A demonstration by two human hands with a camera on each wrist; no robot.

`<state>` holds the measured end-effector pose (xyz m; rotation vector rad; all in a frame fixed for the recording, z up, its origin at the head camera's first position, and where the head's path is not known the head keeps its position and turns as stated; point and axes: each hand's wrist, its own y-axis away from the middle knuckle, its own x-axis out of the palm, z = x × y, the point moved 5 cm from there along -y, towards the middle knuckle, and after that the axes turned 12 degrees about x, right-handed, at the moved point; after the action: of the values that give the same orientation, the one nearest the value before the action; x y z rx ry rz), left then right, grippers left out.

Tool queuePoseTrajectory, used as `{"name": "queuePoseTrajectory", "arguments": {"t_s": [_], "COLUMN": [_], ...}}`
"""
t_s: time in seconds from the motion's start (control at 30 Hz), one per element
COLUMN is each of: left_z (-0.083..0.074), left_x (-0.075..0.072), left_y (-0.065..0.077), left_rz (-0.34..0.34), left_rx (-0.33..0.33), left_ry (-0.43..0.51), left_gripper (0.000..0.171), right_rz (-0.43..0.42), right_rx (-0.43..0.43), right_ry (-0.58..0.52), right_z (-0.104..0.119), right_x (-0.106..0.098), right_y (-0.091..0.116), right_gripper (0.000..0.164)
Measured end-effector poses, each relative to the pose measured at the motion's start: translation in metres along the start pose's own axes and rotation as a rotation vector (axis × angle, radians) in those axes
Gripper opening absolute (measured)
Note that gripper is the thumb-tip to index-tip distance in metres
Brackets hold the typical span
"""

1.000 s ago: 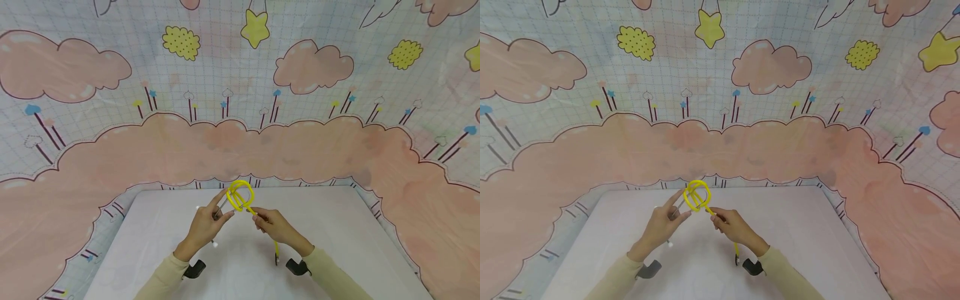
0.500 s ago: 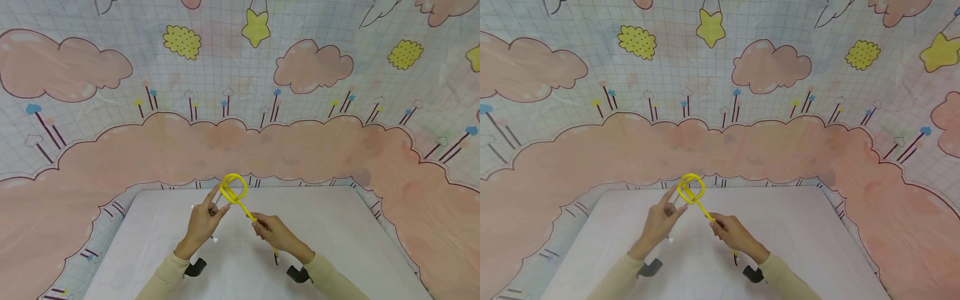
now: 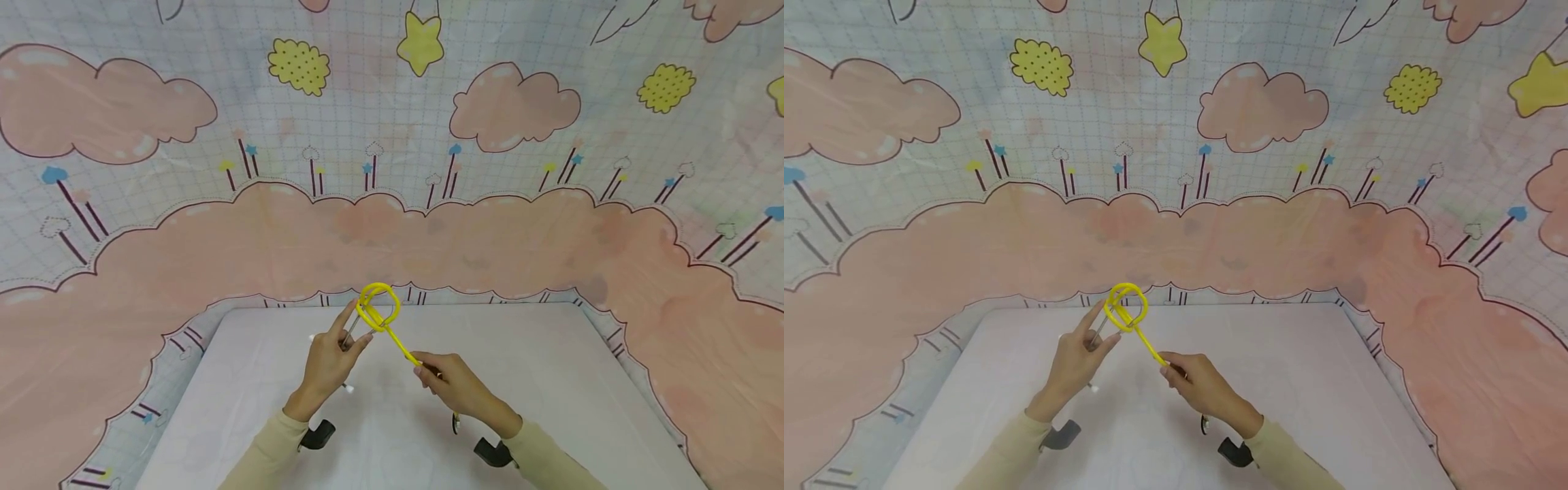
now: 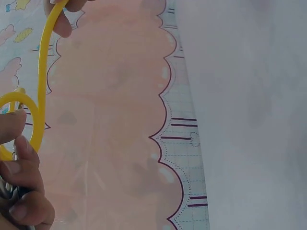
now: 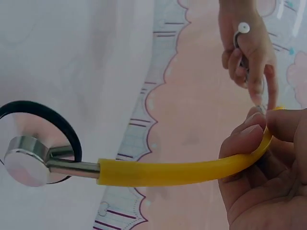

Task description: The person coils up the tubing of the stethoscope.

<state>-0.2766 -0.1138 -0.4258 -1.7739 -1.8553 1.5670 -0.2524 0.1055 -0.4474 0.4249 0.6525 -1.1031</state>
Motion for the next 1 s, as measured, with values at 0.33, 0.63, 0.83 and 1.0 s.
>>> {"name": "queuePoseTrajectory", "arguments": {"t_s": [0.33,0.63,0.83,1.0], "left_z": [0.009,0.017,0.014,0.010], "left_x": [0.001,0.003,0.009,0.012], "left_y": [0.002,0.005,0.006,0.007], "left_rz": [0.008,0.065,0.143,0.187], "left_rx": [-0.036,-0.111,-0.109,-0.071], "left_ry": [-0.028,-0.049,-0.048,-0.055], "left_gripper": [0.071,0.073,0.072,0.070], "right_rz": [0.015,-0.048,-0.040,-0.042], "right_rx": [0.004,-0.085,-0.161,-0.218], "right_ry": [0.036,0.092,0.126,0.151], "right_z": [0.008,0.011,0.017,0.023], "right_x": [-0.005,-0.015,-0.019,-0.025], "right_y": [0.008,0.010,0.012,0.014], "right_gripper": [0.033,0.029,0.027,0.023]}}
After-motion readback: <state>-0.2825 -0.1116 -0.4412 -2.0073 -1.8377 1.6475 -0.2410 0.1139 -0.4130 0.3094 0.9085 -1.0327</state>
